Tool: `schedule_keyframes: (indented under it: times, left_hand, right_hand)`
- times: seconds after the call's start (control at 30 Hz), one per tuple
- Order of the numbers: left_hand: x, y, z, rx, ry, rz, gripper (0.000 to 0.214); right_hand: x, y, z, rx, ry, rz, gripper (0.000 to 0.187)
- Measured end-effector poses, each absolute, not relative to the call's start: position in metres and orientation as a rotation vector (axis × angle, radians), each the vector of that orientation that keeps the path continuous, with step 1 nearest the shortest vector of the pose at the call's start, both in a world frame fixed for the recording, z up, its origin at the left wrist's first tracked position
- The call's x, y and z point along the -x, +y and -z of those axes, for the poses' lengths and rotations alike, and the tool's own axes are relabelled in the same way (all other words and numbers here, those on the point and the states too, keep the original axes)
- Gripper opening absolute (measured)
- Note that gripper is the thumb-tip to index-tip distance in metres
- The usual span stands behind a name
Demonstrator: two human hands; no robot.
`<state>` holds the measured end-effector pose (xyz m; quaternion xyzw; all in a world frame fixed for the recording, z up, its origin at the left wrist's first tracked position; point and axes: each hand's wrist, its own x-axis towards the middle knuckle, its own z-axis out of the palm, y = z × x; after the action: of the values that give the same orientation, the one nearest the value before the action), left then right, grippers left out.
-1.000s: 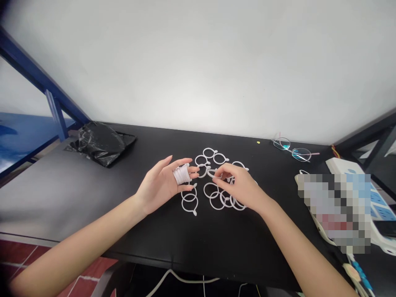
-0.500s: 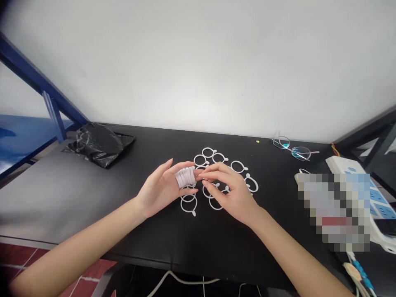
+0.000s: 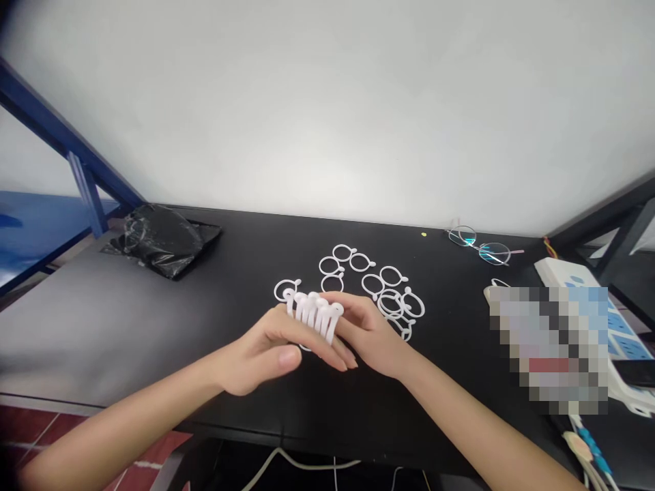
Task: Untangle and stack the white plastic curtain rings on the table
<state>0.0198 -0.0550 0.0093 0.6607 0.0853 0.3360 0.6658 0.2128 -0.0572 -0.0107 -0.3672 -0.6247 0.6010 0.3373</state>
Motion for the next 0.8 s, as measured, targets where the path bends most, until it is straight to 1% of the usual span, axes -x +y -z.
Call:
schedule_keyframes:
  times: [0.17, 0.23, 0.3, 0.33, 0.47, 0.57, 0.67, 0.8]
  left_hand:
    - [-0.025, -0.052, -0.01, -1.511, 0.167, -0.519, 0.038]
    - [-0.026, -0.051, -0.008, -1.47, 0.174, -0.489, 0.026]
    - [-0.027, -0.051, -0.004, -1.428, 0.226, -0.534, 0.013]
    - [-0.027, -0.051, -0.002, -1.407, 0.267, -0.584, 0.013]
    - [-0.03, -0.053, 0.007, -1.393, 0.48, -0.816, 0.037]
    - [-0.034, -0.056, 0.013, -1.588, 0.675, -0.946, 0.041]
    - [-0.038, -0.058, 0.021, -1.889, 0.858, -1.104, 0.047]
    - [-0.039, -0.057, 0.026, -2.254, 0.879, -1.147, 0.051]
  right_hand:
    - [-0.211, -0.06, 0.008, 0.959, -1.774, -1.484, 0.037]
    - [-0.21, -0.061, 0.008, 0.987, -1.779, -1.417, 0.031]
    - [-0.209, -0.062, 0.009, 1.043, -1.739, -1.326, 0.023]
    - [-0.208, -0.063, 0.01, 1.07, -1.716, -1.281, 0.022]
    - [-0.205, -0.065, 0.014, 1.13, -1.661, -1.125, 0.024]
    - [-0.2, -0.067, 0.017, 1.156, -1.641, -1.008, 0.027]
    - [-0.195, -0.069, 0.02, 1.175, -1.645, -0.861, 0.026]
    - [-0.192, -0.07, 0.022, 1.147, -1.646, -0.784, 0.022]
